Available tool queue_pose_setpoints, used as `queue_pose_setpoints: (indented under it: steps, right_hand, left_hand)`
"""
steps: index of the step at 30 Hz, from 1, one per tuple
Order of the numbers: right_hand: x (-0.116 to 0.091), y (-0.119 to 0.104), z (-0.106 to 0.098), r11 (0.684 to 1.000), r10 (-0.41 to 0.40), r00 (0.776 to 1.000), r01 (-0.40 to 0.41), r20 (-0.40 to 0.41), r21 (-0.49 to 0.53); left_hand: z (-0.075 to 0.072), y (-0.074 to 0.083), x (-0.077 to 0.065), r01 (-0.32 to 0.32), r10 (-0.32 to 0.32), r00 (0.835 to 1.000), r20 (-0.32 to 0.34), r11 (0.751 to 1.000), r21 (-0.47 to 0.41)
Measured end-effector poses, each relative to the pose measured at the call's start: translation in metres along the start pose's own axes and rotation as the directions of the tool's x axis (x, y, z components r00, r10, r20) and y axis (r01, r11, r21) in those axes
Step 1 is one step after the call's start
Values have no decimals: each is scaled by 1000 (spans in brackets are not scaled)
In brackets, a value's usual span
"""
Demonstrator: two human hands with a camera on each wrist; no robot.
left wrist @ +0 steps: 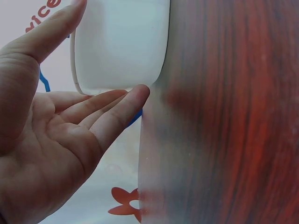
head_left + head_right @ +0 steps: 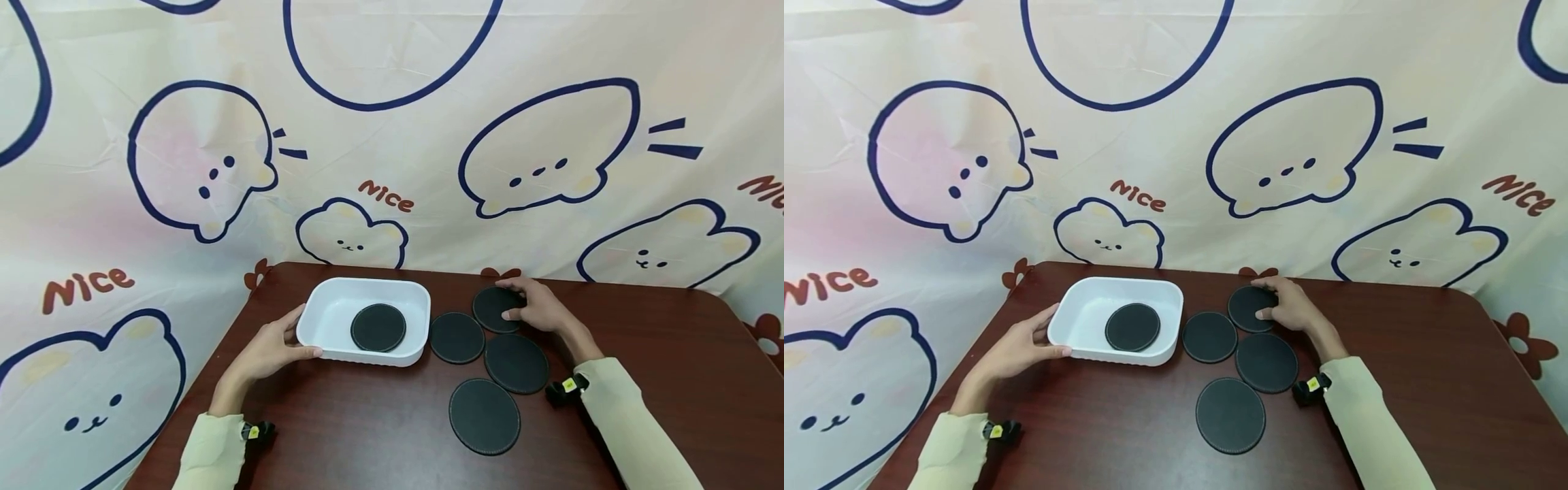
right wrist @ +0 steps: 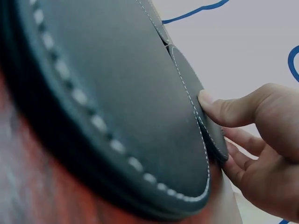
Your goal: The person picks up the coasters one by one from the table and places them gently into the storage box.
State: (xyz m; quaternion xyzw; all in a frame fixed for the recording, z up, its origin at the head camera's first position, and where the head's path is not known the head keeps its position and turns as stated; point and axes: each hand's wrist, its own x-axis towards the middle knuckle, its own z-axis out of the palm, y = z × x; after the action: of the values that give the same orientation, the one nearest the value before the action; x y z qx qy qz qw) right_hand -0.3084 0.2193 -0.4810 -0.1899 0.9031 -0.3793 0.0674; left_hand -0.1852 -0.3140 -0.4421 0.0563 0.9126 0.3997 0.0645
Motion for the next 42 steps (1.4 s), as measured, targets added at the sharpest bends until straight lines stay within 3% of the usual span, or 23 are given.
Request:
queue_pose_setpoints:
  steps: [6,17,33,42]
  right_hand:
    - [-1,-3,1,995,79,992,-72,-95,68]
    - [-10,-9,-9,984,160,977,-147,-139,96]
    - [-23,-25,-17,978,133,971,-96,-201,185]
    - [-30,-38,-23,951,121,980,-68,-160,300]
  left_hand:
    - [0,-2,-1,-6,6,1000,-3,1000,-2]
    - [-1,-1,1,-22,22,1000,-4,999,29]
    - [-1,-3,1,-27,27,1000,-2,999,35]
    - [-1,-2,1,-25,25,1000,0,999,33]
